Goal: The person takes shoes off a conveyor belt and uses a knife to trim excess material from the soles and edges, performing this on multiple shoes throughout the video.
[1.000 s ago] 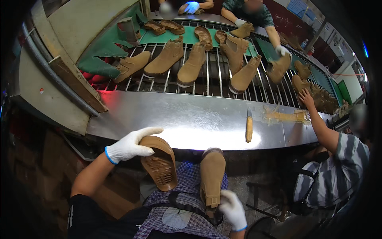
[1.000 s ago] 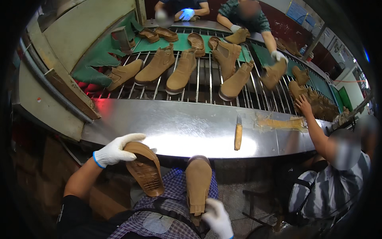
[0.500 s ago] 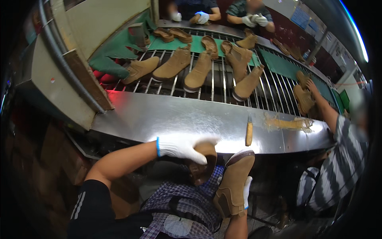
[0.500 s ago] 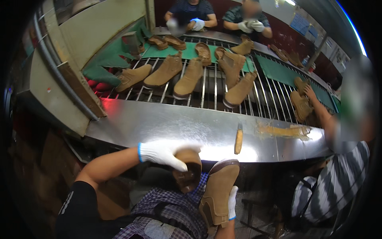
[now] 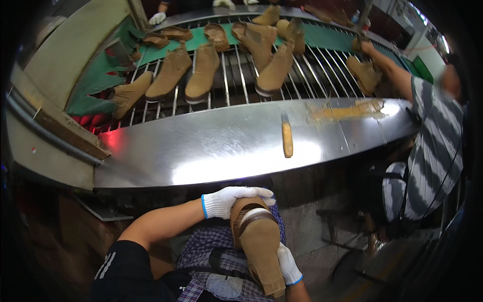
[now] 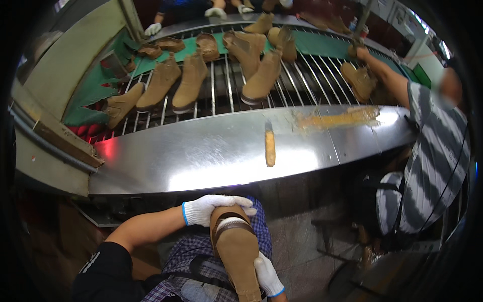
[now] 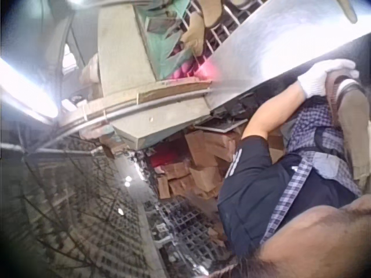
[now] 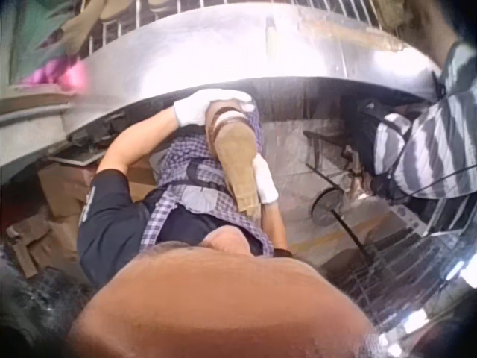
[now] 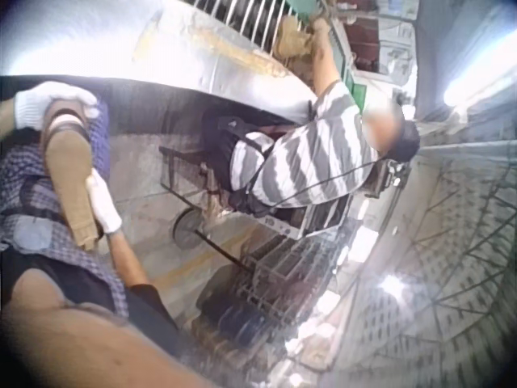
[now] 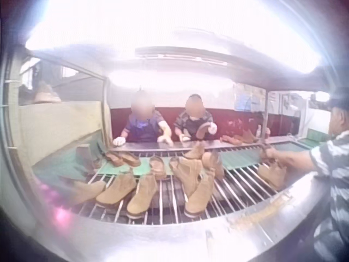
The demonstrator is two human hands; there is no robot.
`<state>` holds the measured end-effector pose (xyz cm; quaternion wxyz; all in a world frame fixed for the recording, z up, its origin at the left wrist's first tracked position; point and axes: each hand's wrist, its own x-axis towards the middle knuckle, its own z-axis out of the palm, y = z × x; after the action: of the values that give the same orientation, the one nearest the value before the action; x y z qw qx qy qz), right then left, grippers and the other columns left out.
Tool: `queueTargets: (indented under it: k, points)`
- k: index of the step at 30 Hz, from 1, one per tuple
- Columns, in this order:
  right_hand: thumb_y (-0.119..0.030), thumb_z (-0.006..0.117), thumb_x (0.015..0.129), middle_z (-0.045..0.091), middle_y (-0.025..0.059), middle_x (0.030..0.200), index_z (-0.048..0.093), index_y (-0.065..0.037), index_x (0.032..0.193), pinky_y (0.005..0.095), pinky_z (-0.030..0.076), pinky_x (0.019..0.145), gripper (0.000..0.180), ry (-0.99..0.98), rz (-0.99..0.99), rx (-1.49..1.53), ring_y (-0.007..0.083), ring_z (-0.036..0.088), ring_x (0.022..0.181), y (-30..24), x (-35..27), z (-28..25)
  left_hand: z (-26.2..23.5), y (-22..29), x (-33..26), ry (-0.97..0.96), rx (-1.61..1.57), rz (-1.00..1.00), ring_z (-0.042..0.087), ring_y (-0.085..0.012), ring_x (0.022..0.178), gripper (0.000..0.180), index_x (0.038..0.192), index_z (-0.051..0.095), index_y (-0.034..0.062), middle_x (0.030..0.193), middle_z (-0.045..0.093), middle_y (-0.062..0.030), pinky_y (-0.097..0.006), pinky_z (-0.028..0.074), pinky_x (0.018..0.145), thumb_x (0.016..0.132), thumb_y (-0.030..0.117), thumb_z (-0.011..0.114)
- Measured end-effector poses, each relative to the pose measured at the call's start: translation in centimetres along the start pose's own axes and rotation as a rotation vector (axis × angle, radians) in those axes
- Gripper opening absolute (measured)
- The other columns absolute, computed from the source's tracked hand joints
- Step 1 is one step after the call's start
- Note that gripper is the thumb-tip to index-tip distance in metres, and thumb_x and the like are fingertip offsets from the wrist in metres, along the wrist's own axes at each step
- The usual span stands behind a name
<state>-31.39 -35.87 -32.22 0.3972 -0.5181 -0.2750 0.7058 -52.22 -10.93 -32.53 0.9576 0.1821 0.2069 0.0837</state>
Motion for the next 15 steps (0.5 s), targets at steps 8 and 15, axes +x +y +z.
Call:
queueTargets:
  k: [8, 15]
  points:
    - [-0.060, 0.042, 0.114, 0.069, 0.0169, 0.138, 0.052, 0.008, 0.152, 0.0351, 0.053, 0.104, 0.079, 0.008, 0.131, 0.061, 0.0218, 0.066, 0.122, 0.1, -0.7, -0.4, 3.5, 3.2, -0.5, 0.051, 0.132, 0.012, 0.048, -0.0348, 0.152, 0.065, 0.160, 0.047, -0.0018, 0.163, 0.048, -0.0267, -0.048, 0.041, 0.126, 0.109, 0.037, 0.060]
    - [-0.060, 0.043, 0.113, 0.070, 0.0157, 0.135, 0.053, 0.008, 0.151, 0.0349, 0.054, 0.101, 0.079, 0.024, 0.096, 0.112, 0.0209, 0.067, 0.119, -0.4, -0.9, 0.2, 3.5, 3.5, 0.1, 0.033, 0.152, 0.035, 0.048, -0.0361, 0.152, 0.066, 0.161, 0.045, -0.0034, 0.163, 0.048, -0.0277, -0.048, 0.041, 0.126, 0.109, 0.035, 0.058]
